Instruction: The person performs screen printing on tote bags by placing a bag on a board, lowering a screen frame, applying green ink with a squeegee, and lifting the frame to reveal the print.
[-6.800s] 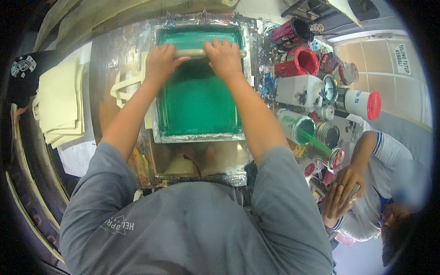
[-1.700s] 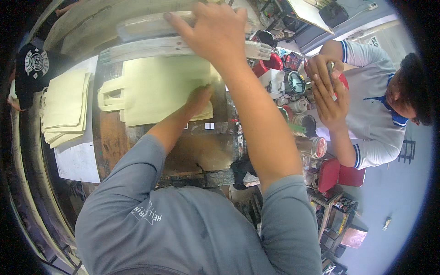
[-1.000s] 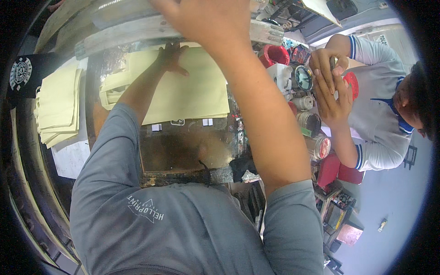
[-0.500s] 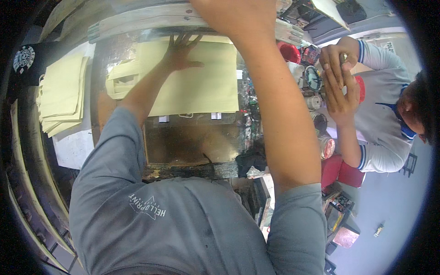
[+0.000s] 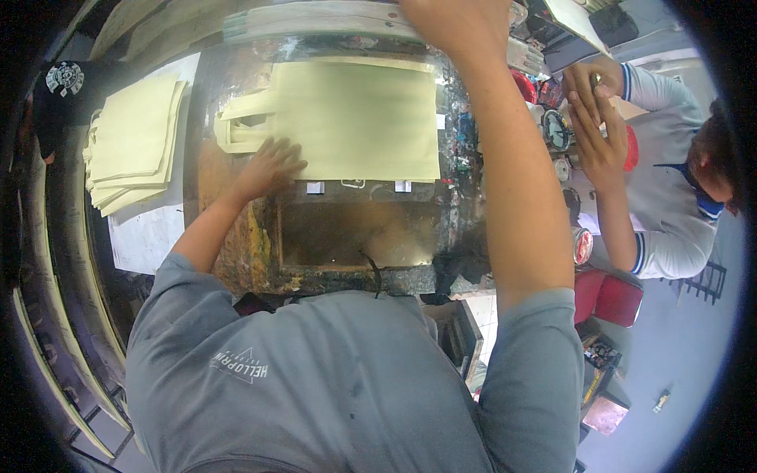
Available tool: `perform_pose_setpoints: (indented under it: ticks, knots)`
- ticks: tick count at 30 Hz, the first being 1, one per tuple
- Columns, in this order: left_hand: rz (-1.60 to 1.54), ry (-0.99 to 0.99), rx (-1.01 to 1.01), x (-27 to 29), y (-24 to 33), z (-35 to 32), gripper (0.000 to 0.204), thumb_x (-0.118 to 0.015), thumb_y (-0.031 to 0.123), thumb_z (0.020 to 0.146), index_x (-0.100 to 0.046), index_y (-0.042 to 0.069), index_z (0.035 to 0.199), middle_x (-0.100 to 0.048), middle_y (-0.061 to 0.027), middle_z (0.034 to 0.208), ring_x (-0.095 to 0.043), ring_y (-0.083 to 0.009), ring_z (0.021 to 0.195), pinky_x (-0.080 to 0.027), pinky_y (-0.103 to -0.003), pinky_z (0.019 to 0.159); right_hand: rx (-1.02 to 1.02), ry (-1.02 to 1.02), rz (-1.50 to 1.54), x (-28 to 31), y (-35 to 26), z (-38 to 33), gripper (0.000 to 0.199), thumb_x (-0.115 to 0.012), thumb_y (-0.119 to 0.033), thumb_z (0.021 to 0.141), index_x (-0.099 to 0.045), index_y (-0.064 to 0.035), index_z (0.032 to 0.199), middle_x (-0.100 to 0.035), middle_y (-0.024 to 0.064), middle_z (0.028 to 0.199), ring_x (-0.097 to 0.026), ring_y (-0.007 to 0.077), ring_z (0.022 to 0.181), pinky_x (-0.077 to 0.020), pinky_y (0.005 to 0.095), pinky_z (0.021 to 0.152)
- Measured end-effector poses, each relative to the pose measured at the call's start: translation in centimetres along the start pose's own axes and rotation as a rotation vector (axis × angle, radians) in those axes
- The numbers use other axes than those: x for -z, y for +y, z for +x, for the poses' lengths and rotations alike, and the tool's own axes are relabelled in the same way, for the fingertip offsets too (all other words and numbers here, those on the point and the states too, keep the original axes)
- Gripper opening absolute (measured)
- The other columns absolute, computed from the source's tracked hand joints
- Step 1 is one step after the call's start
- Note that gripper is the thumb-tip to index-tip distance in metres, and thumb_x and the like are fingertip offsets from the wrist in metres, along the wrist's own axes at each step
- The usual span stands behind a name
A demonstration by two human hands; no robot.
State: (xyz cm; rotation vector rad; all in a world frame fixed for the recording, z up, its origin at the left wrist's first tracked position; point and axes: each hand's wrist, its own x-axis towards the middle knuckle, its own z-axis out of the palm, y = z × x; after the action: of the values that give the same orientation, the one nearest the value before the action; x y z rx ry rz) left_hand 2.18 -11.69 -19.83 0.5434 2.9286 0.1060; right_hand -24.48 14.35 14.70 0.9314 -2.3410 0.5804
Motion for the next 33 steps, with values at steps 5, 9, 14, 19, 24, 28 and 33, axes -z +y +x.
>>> perform_pose_setpoints:
  ticks: [5, 9, 14, 19, 24, 28, 33]
  knots:
    - [-0.004, -0.033, -0.02, -0.3, -0.1, 0.7, 0.06, -0.07, 0.047, 0.098, -0.056, 0.033, 0.154, -0.041, -0.0072, 0.17, -0.031, -0.0387, 0.159, -0.021, -0.062, 0.131, 0.013, 0.044, 0.028, 0.1, 0.1, -1.1, 0.06, -0.067, -0.059, 0.095, -0.068, -0.0024, 0.074, -0.067, 0.0206, 0.073, -0.065, 0.0409, 0.077, -0.0432, 0.0513, 0.079]
    - [0.0, -0.035, -0.021, -0.6, -0.5, 0.2, 0.06, -0.07, 0.049, 0.097, -0.057, 0.033, 0.154, -0.04, -0.0077, 0.17, -0.03, -0.0391, 0.159, -0.021, -0.063, 0.13, 0.031, 0.056, 0.07, 0.4, -0.8, -2.1, 0.059, -0.067, -0.056, 0.094, -0.067, -0.0012, 0.071, -0.066, 0.0204, 0.069, -0.064, 0.0407, 0.071, -0.0442, 0.049, 0.074]
    - [-0.126, 0.186, 0.095, 4.2, 2.0, 0.0, 0.085, -0.082, 0.058, 0.085, -0.054, 0.023, 0.157, -0.042, -0.0142, 0.168, -0.032, -0.0408, 0.158, -0.025, -0.058, 0.13, 0.028, -0.048, -0.03, 1.0, -0.3, -2.8, 0.063, -0.064, -0.064, 0.096, -0.071, -0.0041, 0.077, -0.07, 0.0175, 0.075, -0.068, 0.0352, 0.076, -0.0416, 0.052, 0.079]
    - [-1.806, 0.8, 0.197, 17.0, 10.7, 1.2, 0.123, -0.069, 0.081, 0.084, -0.027, -0.002, 0.165, -0.05, -0.0257, 0.155, -0.046, -0.0378, 0.15, -0.039, -0.052, 0.125, 0.205, -0.057, -0.152, -1.3, 1.3, -7.5, 0.061, -0.071, -0.067, 0.089, -0.068, -0.0067, 0.09, -0.068, 0.0125, 0.086, -0.066, 0.0357, 0.087, -0.0407, 0.0505, 0.081]
    - [-2.44, 0.828, 0.605, 15.5, 16.7, -1.2, 0.125, -0.039, 0.095, 0.089, -0.029, -0.008, 0.16, -0.058, -0.0274, 0.143, -0.055, -0.037, 0.14, -0.045, -0.049, 0.12, 0.106, -0.579, -0.012, -2.7, 2.8, -15.4, 0.058, -0.091, -0.029, 0.075, -0.059, -0.0122, 0.121, -0.066, 0.0099, 0.11, -0.063, 0.0348, 0.108, -0.0433, 0.0517, 0.088]
    - [-2.379, 0.573, 0.686, 7.8, 15.5, -3.4, 0.129, -0.033, 0.097, 0.089, -0.016, -0.007, 0.164, -0.047, -0.0288, 0.155, -0.054, -0.0387, 0.14, -0.048, -0.049, 0.117, 0.01, -0.685, 0.028, -3.3, 2.7, -18.6, 0.062, -0.092, -0.029, 0.074, -0.058, -0.013, 0.123, -0.066, 0.0092, 0.111, -0.062, 0.0347, 0.111, -0.0425, 0.0521, 0.087]
    - [-2.323, 0.627, 0.864, 4.9, 16.2, -2.1, 0.114, -0.033, 0.091, 0.095, -0.026, 0.0, 0.163, -0.057, -0.0239, 0.144, -0.065, -0.0337, 0.125, -0.052, -0.046, 0.112, 0.086, -0.664, -0.031, -3.8, 1.4, -23.0, 0.057, -0.091, -0.025, 0.073, -0.059, -0.0139, 0.119, -0.064, 0.0066, 0.109, -0.061, 0.0315, 0.108, -0.0412, 0.0497, 0.087]
